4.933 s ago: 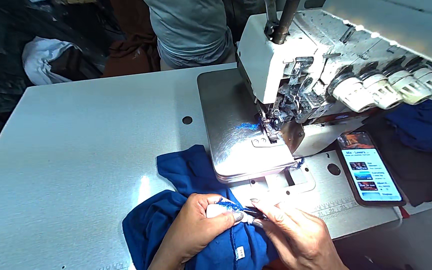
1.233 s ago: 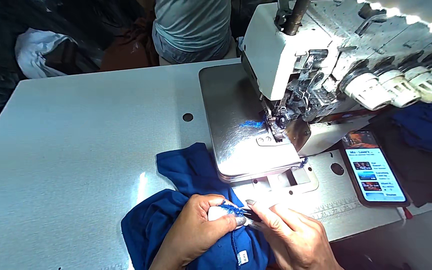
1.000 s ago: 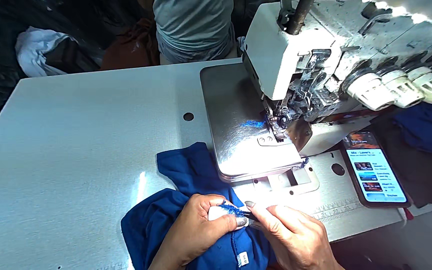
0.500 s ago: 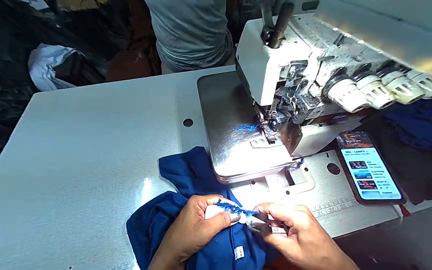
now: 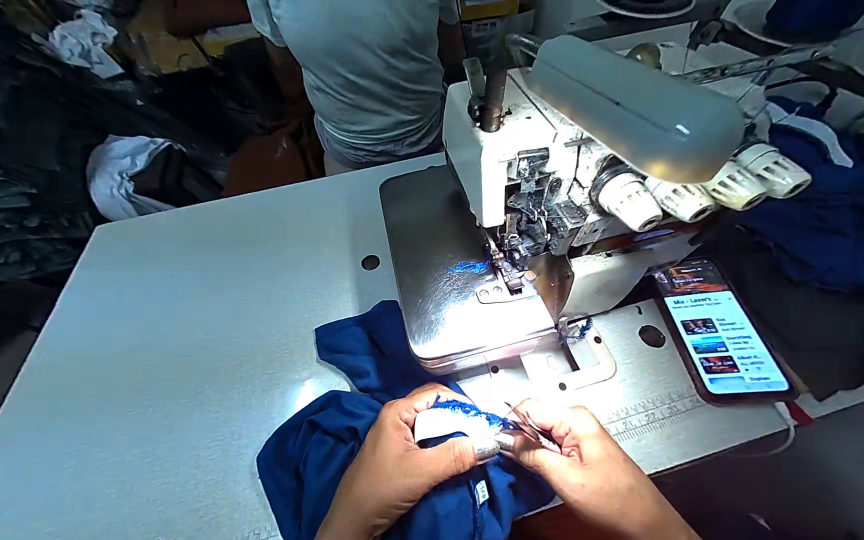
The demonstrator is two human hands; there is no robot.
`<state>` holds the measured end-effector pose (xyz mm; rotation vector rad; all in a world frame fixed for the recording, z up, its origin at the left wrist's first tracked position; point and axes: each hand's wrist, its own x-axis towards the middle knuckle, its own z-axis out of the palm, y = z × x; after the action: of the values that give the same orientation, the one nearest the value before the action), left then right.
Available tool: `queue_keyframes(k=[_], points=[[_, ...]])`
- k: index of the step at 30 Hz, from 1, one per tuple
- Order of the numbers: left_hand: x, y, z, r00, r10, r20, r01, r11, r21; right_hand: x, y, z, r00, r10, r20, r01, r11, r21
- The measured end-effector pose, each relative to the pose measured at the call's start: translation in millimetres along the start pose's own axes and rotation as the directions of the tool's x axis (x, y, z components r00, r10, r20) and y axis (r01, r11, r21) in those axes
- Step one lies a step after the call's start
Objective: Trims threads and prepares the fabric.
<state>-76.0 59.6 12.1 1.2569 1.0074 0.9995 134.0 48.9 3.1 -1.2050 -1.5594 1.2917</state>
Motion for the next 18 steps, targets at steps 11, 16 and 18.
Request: queue_keyframes(k=[11,16,18], points=[[0.1,1.1,5.8,0.956,-0.125,-0.265,0.129,0.992,-0.002,-3.3,10.3,4.9,0.919,-0.364,-0.149,0.251,0.834,-0.491],[0.7,2.9,7.0,0.950,-0.147,-0.276,0.145,0.989,-0.028,-7.9,12.1,6.4,0.874,-0.471,-0.123,0.286,0.702,-0.653],[0.2,2.9,7.0,0.950,-0.149,-0.274,0.139,0.989,-0.054,-7.5,12.0,7.4,0.872,-0.473,-0.126,0.288,0.703,-0.651]])
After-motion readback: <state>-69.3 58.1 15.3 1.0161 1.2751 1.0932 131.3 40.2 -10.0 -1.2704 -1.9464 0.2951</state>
